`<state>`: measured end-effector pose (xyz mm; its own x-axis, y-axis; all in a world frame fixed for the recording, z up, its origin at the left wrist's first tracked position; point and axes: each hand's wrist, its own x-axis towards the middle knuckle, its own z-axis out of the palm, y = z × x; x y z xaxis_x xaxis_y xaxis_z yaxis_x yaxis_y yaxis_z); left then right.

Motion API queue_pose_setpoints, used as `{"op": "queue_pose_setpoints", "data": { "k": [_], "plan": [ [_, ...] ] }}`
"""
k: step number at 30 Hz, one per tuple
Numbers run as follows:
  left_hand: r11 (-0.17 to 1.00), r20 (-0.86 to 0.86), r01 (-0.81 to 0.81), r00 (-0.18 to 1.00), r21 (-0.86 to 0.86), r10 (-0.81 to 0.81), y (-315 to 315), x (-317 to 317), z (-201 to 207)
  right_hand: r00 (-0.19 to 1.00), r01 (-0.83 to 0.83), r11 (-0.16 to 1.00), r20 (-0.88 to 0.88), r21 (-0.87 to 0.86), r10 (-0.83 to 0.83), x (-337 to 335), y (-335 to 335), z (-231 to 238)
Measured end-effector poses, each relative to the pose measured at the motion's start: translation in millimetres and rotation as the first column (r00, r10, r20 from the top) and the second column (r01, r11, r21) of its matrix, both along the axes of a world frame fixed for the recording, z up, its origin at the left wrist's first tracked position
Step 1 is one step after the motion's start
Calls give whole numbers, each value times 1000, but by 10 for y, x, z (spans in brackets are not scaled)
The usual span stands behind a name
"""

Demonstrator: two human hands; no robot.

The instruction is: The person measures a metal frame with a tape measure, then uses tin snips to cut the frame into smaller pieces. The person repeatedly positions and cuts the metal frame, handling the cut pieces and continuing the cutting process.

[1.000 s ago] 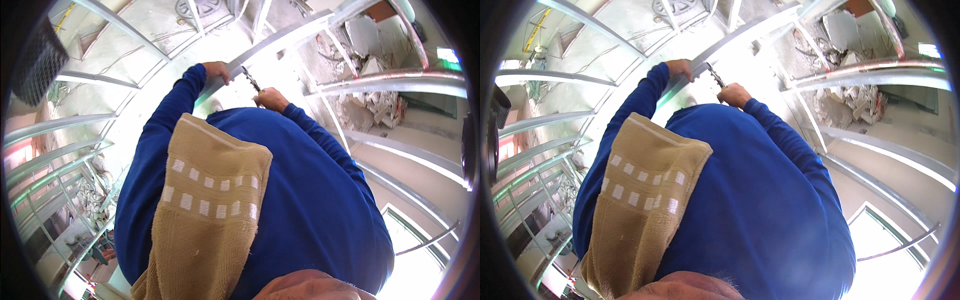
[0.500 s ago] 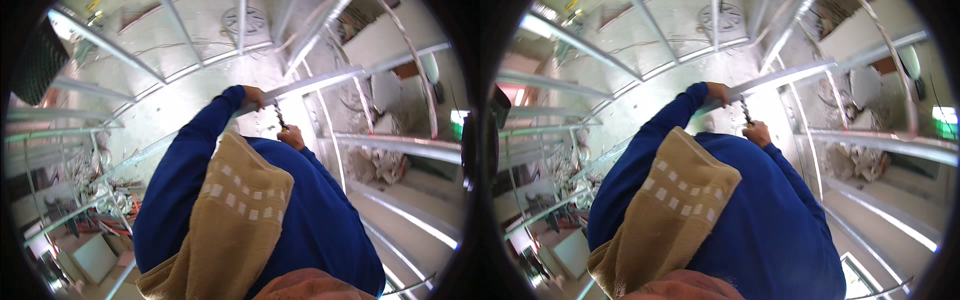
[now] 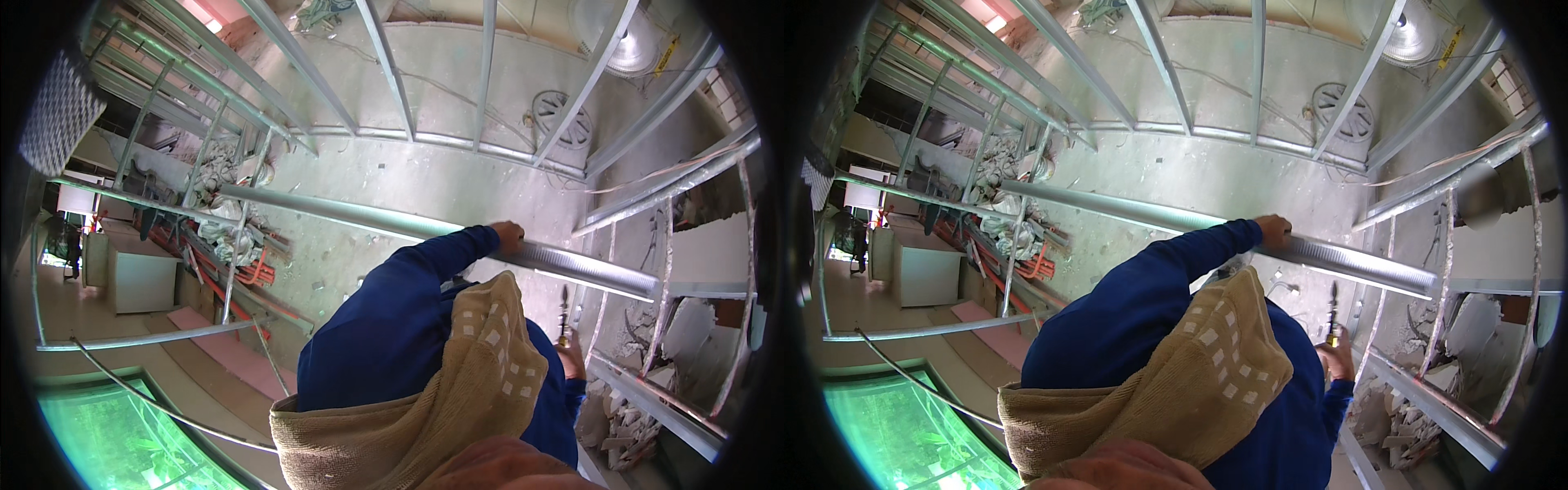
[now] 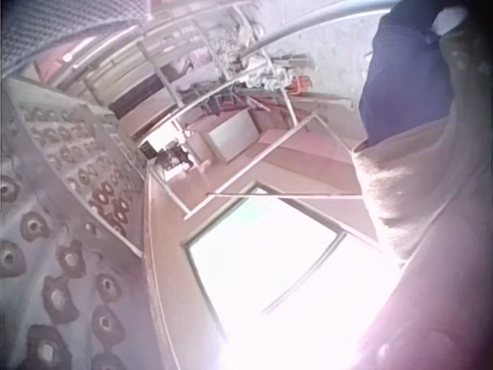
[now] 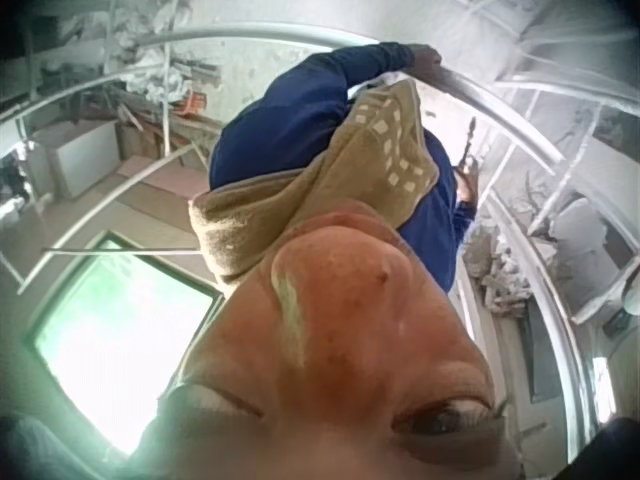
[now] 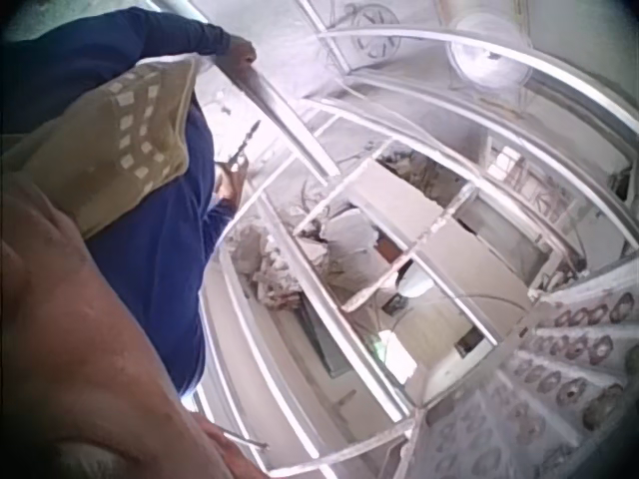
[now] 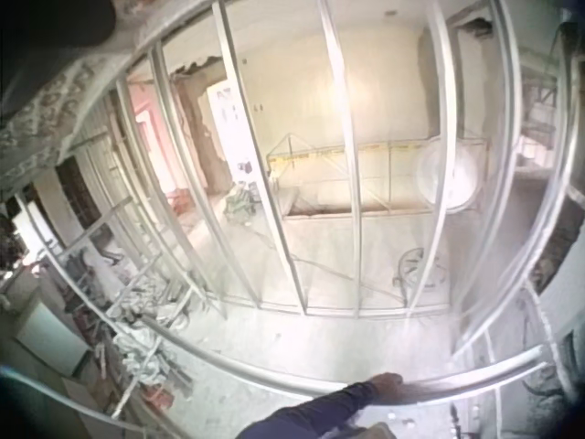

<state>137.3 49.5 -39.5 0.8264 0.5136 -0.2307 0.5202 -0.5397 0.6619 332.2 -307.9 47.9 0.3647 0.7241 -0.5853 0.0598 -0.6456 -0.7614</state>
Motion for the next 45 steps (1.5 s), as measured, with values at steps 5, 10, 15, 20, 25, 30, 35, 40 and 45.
{"op": "queue_pose_setpoints", "data": {
  "k": [5, 10, 15, 20, 25, 30, 35, 40, 45],
  "plan": [
    [999, -128, -36, 991, -28, 32, -134, -544, 326, 920, 242, 939, 250, 244, -302, 79, -501, -143],
    [1000, -163, -17, 986, -7, 15, -634, -866, 473, 658, 184, 962, 702, 201, -273, 32, -698, -291],
    [997, -105, -33, 994, 67, 39, -1047, -1036, 419, 690, 133, 975, 689, 181, -222, -20, -826, -556],
    [985, 82, 46, 995, 168, -60, -1260, -1139, 696, 880, -51, 917, 452, 395, -145, 97, -1038, -1219],
    [982, 53, 186, 981, -29, -185, -1234, -1268, 1329, 979, 144, 989, 142, 24, -146, -385, -743, -1842],
    [979, -10, 204, 979, -17, -204, -990, -1298, 1472, 799, 596, 793, -195, 124, -569, -922, -705, -1407],
    [979, 119, 181, 974, 91, -192, -937, -1329, 1287, 588, 779, 619, -459, 101, -666, -1472, -1125, -700],
    [966, 90, 249, 963, 75, -255, -963, -1320, 1128, 717, 693, 688, -308, 218, -625, -2335, -1091, -369],
    [973, 99, 230, 968, 32, -232, -1109, -1454, 930, 829, 544, 723, -137, 426, -542, -2824, -979, -77]
  ]
}}
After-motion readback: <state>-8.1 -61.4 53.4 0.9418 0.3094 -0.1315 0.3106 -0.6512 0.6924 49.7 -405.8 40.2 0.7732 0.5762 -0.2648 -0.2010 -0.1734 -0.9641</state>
